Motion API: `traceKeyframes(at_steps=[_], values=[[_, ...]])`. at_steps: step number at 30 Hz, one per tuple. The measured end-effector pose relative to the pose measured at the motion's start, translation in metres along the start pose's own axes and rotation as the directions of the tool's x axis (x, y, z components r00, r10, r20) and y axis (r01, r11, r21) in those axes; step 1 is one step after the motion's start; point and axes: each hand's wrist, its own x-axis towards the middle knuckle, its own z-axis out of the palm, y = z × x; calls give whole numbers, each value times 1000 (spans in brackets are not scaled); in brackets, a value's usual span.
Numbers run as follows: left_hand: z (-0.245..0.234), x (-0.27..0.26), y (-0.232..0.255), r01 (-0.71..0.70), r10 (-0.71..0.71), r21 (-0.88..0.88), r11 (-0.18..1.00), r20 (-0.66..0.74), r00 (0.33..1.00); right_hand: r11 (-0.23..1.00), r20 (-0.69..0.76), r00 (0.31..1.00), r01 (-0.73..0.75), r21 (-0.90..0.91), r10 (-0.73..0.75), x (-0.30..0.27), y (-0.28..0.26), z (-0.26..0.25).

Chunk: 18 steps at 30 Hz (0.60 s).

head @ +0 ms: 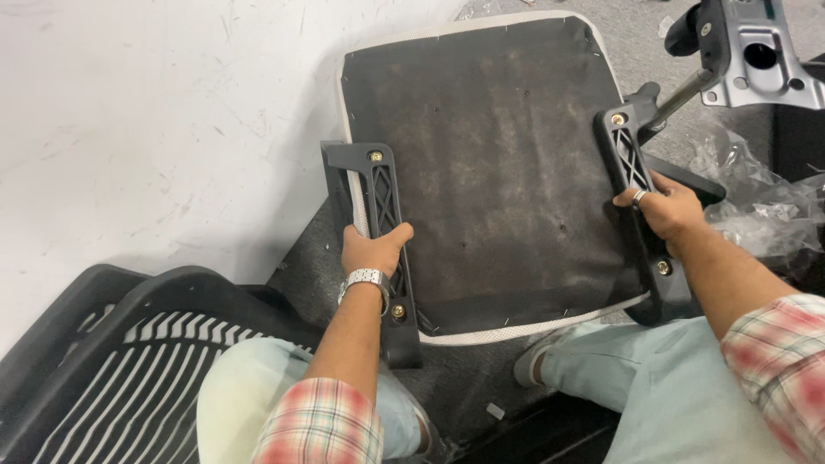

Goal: The person uses a screwdriver to tighten screws on the armrests of an office chair, then lifts and repositions the chair to continue securing the armrests.

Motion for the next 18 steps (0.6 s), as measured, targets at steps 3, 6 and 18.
traceKeyframes(at_steps=[3,6,18], values=[[-1,-7,8,14,-14,-23,1000,5,1000,999,55,998,0,42,-2,5,1,-2],[-6,-16,16,36,-35,-39,999,18,999,997,73,997,-19,72,14,6,6,2],[-5,-8,11,5,-5,-39,999,-1,1000,995,32,999,22,102,-25,6,9,2]])
